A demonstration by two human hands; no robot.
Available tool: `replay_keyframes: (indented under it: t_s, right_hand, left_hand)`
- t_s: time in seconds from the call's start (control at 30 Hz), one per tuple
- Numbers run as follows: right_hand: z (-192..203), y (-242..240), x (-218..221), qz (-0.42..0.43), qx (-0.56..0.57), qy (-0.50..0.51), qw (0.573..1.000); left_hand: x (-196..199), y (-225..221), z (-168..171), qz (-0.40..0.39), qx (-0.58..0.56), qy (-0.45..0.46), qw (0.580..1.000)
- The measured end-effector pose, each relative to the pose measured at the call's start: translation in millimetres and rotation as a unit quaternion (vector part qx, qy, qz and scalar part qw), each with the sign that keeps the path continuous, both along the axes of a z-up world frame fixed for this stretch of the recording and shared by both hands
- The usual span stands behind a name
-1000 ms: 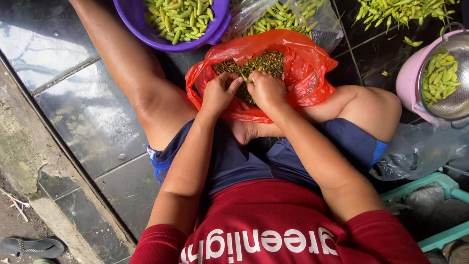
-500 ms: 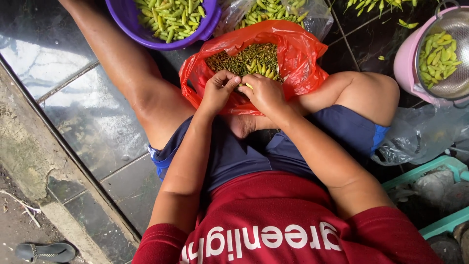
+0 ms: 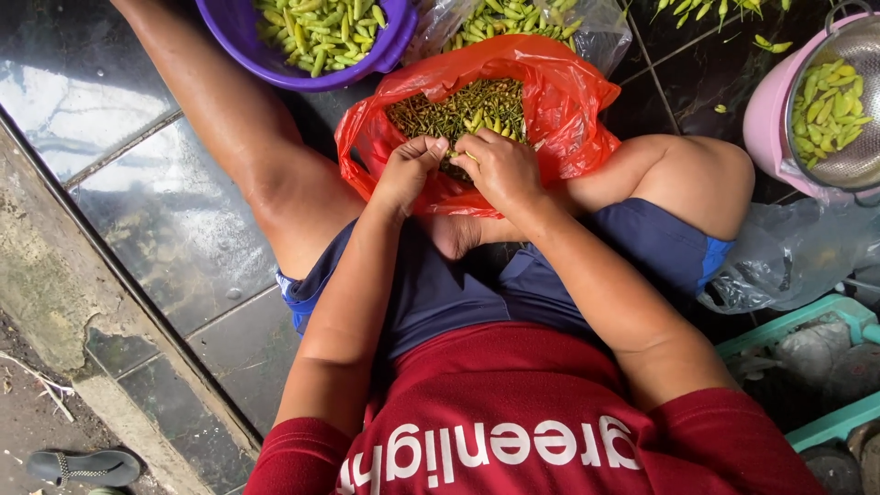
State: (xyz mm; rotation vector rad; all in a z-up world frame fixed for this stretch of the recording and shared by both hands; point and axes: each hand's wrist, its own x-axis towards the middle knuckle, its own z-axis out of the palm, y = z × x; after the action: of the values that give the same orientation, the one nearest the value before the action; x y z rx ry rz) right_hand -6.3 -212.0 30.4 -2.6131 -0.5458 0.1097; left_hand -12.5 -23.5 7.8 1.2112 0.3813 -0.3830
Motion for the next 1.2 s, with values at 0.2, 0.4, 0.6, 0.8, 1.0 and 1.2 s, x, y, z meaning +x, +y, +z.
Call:
replay_keyframes:
  t_s: [0.2,0.4,0.6,0.8,1.0,1.2]
  right_hand:
    - [-23.7,-13.8,20.0,-0.177,0.444,0.337,0.811]
    - [-7.3,-46.5,43.1,-0.237,0.605,0.471,0.596]
    - [-62.4,-31.1,61.3,-0.215,0.346,0.318,0.856]
    - [-29.1,-14.7,55.9,-0.028,-0.102,0.095,0.99]
    - [-119.8,-27.2,67.9,0.051,-0.179,-0.07,0.98]
    - [-135.9,-35.4,71.5,0.068,-0.199,-0.016,0.978]
  left_hand:
    - [1.8,4.0,-3.8,0.034,0.1,-0.043,0.993]
    - [4.2,10.1,-19.9,-0.024,0.375,-0.134,0.917]
    - [2.5,15.7,-13.3,-0.042,0.403,-0.106,0.908]
    - [1.9,13.2,-13.5,-0.07,0.401,-0.127,0.905]
    - [2.6,11.3,-1.5,-0.114,0.423,-0.135,0.889]
    - [2.8,6.9,-6.4,-0.15,0.444,-0.162,0.869]
